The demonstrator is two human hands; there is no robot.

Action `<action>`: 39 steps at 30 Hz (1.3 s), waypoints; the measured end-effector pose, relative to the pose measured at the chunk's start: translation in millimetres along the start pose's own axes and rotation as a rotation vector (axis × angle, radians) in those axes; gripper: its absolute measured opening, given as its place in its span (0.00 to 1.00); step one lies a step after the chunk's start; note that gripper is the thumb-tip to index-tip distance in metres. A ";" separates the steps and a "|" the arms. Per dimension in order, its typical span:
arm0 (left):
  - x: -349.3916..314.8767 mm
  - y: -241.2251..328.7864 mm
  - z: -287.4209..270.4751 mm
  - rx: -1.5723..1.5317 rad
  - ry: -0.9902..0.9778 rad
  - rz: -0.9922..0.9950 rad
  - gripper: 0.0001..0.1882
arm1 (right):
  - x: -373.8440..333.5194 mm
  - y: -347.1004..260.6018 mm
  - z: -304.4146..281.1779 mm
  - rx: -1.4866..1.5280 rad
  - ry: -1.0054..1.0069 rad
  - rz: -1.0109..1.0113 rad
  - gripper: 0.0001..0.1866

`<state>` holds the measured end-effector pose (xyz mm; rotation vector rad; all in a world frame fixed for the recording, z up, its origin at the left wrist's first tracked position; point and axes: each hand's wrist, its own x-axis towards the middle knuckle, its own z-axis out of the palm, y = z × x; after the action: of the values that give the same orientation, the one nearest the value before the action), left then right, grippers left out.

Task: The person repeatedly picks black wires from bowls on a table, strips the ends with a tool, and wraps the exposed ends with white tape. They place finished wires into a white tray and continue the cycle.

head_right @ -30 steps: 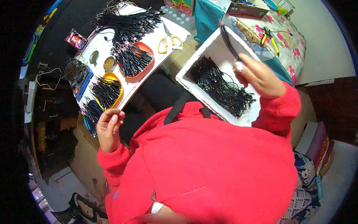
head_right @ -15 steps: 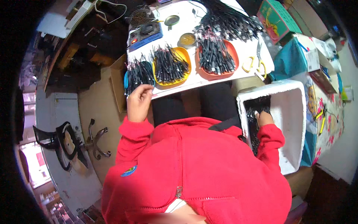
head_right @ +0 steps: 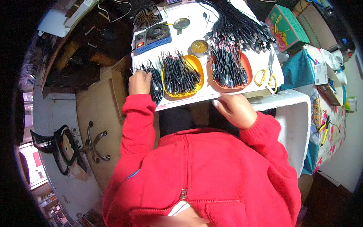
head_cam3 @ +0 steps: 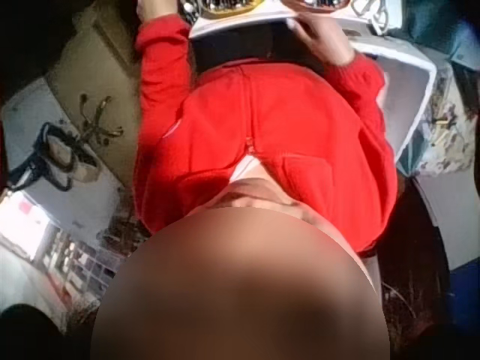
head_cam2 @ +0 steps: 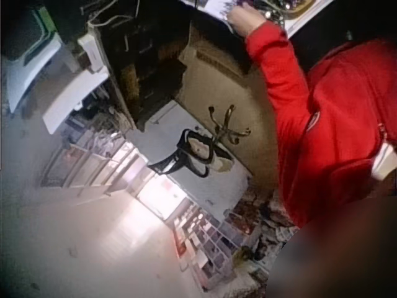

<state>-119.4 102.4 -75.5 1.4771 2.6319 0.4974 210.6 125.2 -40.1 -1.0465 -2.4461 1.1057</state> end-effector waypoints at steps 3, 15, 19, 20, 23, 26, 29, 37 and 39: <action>1.9 -17.1 -4.7 -0.258 0.034 0.000 0.13 | 49.1 -5.6 11.0 -0.049 0.178 -0.064 0.10; -4.9 -33.5 -4.5 -0.865 0.180 0.006 0.08 | 165.3 9.0 57.1 -0.232 0.281 0.184 0.14; -11.7 -18.1 -19.6 -1.358 0.223 0.000 0.07 | 165.6 8.4 61.6 -0.222 0.347 0.147 0.12; -15.6 -15.2 -27.0 -1.499 0.155 -0.005 0.10 | 165.4 8.0 61.9 -0.204 0.381 0.137 0.12; -28.3 -4.0 -49.1 -1.589 0.035 0.005 0.11 | 162.6 5.7 62.5 -0.183 0.492 0.113 0.10; -46.4 11.4 -60.6 -1.557 -0.027 0.011 0.14 | 159.0 0.2 60.3 -0.126 0.600 0.059 0.08; -63.4 26.1 -64.3 -1.601 -0.069 0.024 0.11 | 151.1 -9.2 52.2 -0.020 0.762 -0.060 0.06; -93.5 51.6 -68.2 -1.743 -0.067 0.021 0.07 | 81.4 -62.5 25.6 0.320 0.566 -0.236 0.05; -99.1 56.9 -67.9 -1.819 -0.135 0.012 0.08 | 56.3 -76.0 28.0 0.478 0.382 -0.201 0.05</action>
<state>-35.8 30.0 -1.8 0.6826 0.9702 1.8480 118.5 115.3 -6.4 -0.7562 -1.8188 1.2079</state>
